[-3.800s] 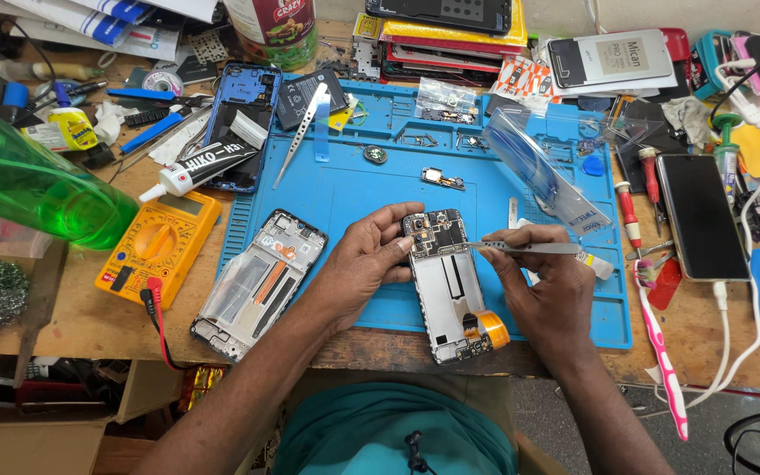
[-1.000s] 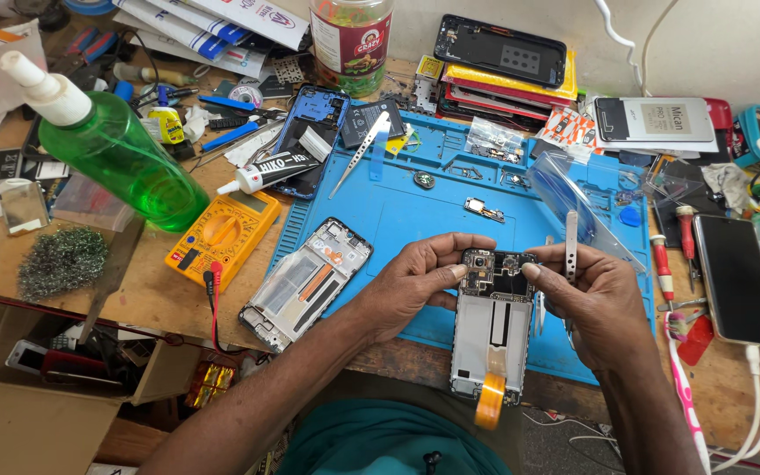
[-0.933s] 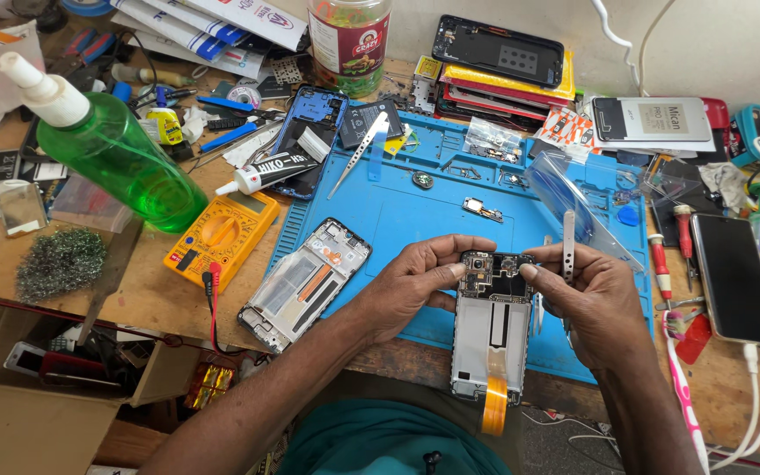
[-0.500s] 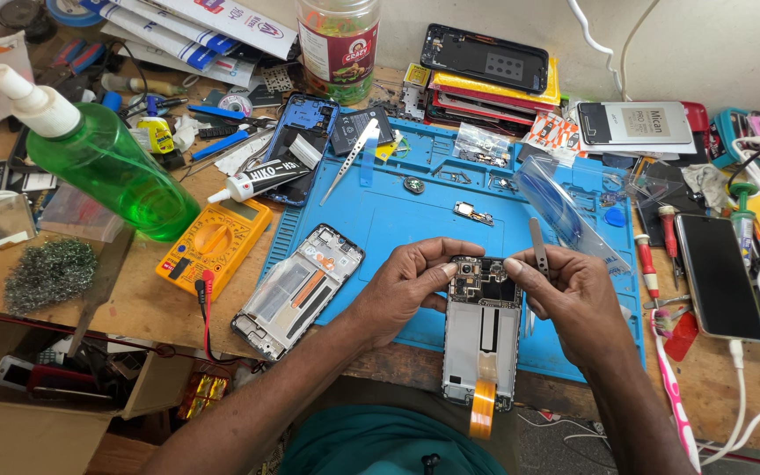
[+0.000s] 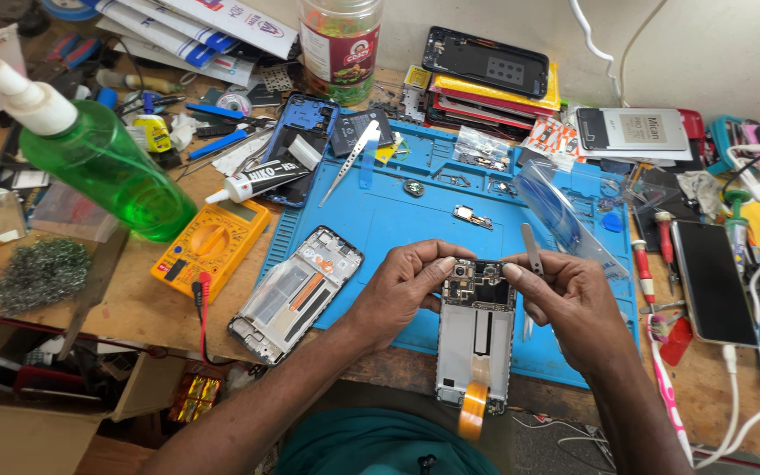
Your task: The person disassembles a smartphone, removes the battery and motherboard, and transfers components to a second phone chassis. They use tweezers and a metal spudger to detach connectors and reposition parts, then reattach the motherboard and ribbon cables in the new frame.
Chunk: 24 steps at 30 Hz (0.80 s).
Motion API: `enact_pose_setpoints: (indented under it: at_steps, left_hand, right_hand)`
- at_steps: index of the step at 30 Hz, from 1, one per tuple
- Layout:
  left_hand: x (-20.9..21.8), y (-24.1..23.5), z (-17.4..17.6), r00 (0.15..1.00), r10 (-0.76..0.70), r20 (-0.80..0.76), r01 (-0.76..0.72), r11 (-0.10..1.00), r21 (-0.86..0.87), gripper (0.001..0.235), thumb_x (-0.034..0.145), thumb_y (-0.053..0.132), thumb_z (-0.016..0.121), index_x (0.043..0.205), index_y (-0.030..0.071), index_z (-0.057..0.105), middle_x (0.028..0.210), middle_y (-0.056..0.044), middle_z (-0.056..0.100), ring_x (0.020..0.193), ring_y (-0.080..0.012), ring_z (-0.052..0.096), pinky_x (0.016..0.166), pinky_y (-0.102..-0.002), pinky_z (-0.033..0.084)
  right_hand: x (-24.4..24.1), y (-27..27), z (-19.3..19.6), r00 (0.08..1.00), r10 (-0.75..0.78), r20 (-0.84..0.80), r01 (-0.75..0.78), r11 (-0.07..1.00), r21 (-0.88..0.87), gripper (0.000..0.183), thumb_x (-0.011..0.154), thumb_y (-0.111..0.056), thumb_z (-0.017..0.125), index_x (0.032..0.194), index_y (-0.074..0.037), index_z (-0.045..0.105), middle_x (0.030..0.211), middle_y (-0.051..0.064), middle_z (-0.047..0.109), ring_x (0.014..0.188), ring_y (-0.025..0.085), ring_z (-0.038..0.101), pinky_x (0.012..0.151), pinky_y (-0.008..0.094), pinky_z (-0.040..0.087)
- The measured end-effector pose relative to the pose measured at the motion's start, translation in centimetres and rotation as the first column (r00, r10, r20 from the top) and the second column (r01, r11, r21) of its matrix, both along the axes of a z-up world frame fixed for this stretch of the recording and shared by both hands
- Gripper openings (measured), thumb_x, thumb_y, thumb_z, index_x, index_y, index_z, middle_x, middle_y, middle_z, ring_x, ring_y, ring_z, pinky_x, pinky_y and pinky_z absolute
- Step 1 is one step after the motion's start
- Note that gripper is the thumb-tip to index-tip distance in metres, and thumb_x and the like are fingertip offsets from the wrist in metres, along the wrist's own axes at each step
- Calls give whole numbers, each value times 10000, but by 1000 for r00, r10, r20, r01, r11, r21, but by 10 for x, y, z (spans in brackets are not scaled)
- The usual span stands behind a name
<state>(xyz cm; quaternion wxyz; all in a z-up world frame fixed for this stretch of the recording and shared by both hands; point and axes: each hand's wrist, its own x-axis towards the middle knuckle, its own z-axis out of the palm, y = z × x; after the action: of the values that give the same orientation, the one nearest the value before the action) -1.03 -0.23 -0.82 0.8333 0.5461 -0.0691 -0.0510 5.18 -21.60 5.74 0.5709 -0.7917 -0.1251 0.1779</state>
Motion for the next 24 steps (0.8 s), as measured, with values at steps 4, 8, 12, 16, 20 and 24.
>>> enact_pose_setpoints:
  at_steps: [4, 8, 12, 16, 20, 24]
  left_hand:
    - [1, 0, -2, 1000, -14, -6, 14, 999, -39, 315, 1090, 235, 497, 1272, 32, 656, 1027, -38, 753, 896, -67, 714, 717, -256, 630]
    - [1, -1, -1, 999, -13, -35, 11, 998, -61, 314, 1091, 221, 500, 1282, 28, 656, 1023, -35, 747, 890, -64, 703, 709, -254, 622]
    - [3, -3, -3, 999, 13, -46, -16, 998, -68, 305, 1095, 212, 488, 1260, 23, 661, 1012, -40, 751, 875, -68, 709, 712, -252, 615]
    - [4, -2, -5, 996, 23, -90, -28, 998, -55, 298, 1095, 207, 482, 1249, 28, 663, 989, -39, 752, 851, -67, 708, 709, -251, 609]
    - [3, -2, -4, 994, 12, -104, -19, 997, -70, 319, 1093, 238, 480, 1262, 31, 656, 986, -35, 753, 844, -65, 704, 708, -244, 605]
    - [3, -3, -3, 995, -2, -95, -3, 999, -49, 307, 1047, 173, 523, 1295, 14, 609, 1064, -53, 738, 897, -80, 703, 763, -267, 614]
  right_hand:
    - [1, -3, -3, 1000, 6, 2, -6, 1000, -24, 244, 918, -191, 722, 1004, 26, 795, 611, -32, 598, 515, 38, 433, 453, 240, 310]
    - [2, -3, -5, 1000, -2, -4, 2, 999, -33, 225, 934, -201, 713, 974, 11, 777, 614, -40, 574, 519, 36, 409, 453, 240, 294]
    - [3, -5, -9, 998, 9, -61, -9, 1000, 2, 231, 966, -229, 704, 944, -9, 774, 603, -45, 526, 511, 40, 394, 454, 238, 282]
    - [4, -6, -16, 996, 39, -86, -45, 997, -61, 189, 909, -212, 739, 922, -25, 758, 612, -48, 570, 512, 41, 421, 450, 235, 307]
    - [7, -7, -23, 992, 19, -124, -20, 1000, -5, 187, 886, -214, 756, 920, -30, 739, 621, -48, 563, 516, 44, 426, 446, 241, 319]
    - [10, -11, -31, 993, 23, -117, -21, 1000, 20, 186, 892, -221, 758, 905, -38, 727, 635, -46, 566, 532, 42, 431, 465, 242, 327]
